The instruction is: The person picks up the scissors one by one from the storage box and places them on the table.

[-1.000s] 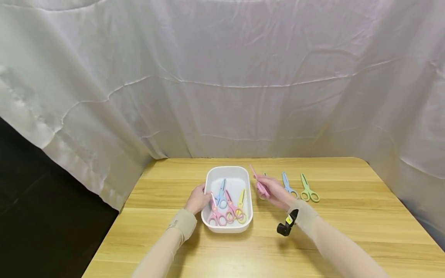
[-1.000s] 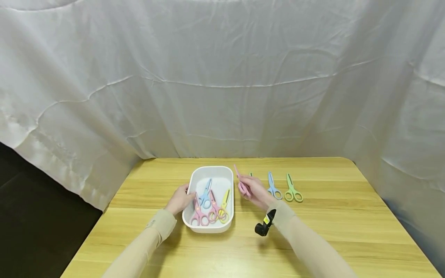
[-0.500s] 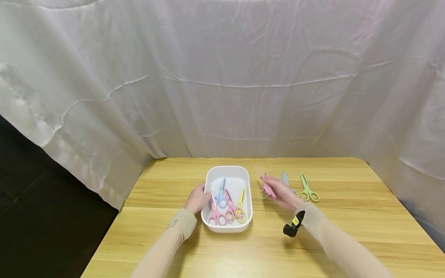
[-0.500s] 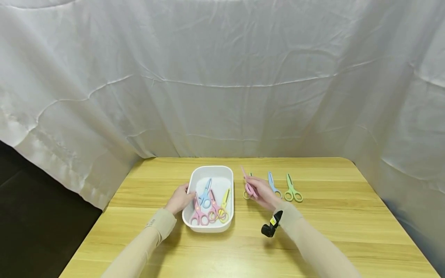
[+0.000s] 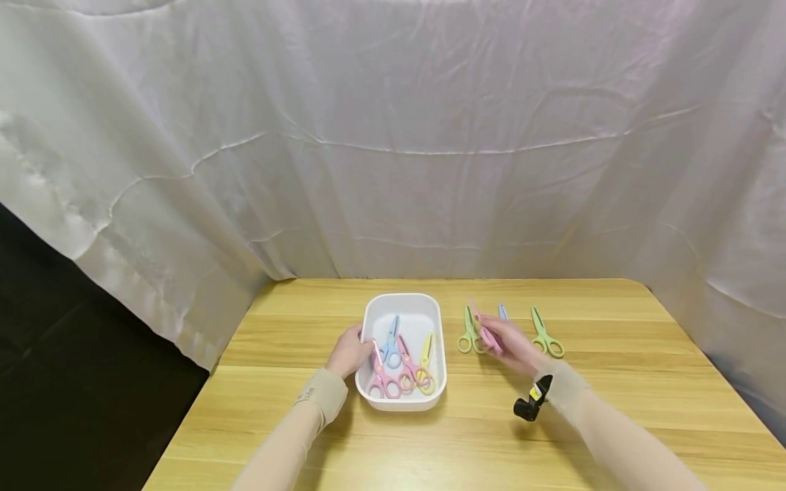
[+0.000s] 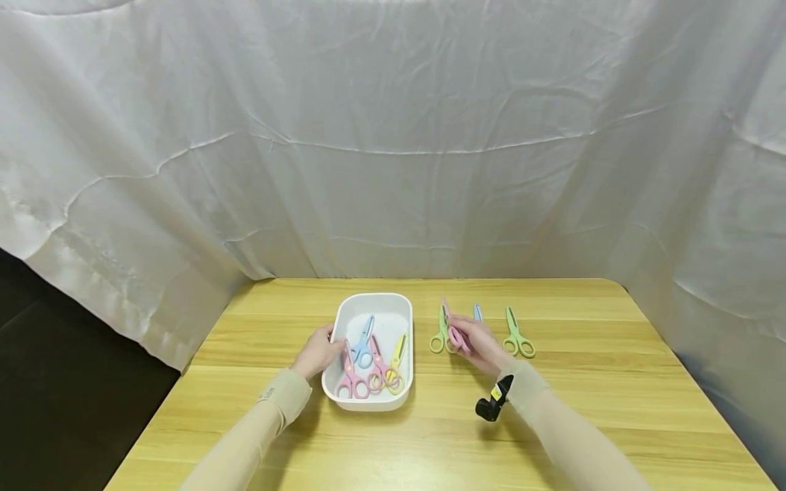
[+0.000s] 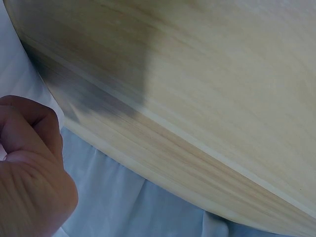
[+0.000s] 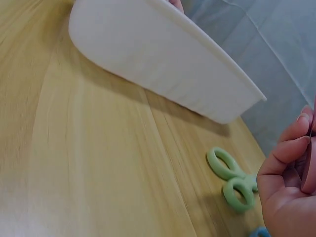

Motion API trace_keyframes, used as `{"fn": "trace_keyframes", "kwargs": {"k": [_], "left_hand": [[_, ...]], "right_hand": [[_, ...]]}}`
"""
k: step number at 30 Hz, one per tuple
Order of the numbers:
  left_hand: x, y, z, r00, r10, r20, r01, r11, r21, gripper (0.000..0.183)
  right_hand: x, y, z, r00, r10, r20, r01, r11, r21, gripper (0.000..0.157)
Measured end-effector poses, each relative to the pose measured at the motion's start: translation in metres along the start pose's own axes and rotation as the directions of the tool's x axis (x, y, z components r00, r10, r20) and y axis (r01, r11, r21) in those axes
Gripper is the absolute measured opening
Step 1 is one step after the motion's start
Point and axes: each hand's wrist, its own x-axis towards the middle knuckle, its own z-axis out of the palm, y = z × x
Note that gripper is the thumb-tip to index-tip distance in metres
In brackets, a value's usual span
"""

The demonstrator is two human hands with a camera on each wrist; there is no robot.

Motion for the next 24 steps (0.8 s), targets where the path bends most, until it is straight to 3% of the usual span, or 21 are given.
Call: {"fn": "trace_keyframes", "kwargs": {"k": [11,24], "left_hand": [[0.001,-0.001,0.001,1.000,-0.002,-0.003,0.002,1.000,0.007,0.053],[0.000,-0.001,0.000,1.000,-0.008,-0.004,0.008,1.000,0.008,0.051]], "right_hand": [[-0.007,-0.004,-0.019,0.999,0.004,-0.037,-0.006,0.999,-0.047,0.020],[-0.017,-0.012,-0.040,0.998,-0.004,-0.070,0.004,1.000,-0.007,0.026]]}}
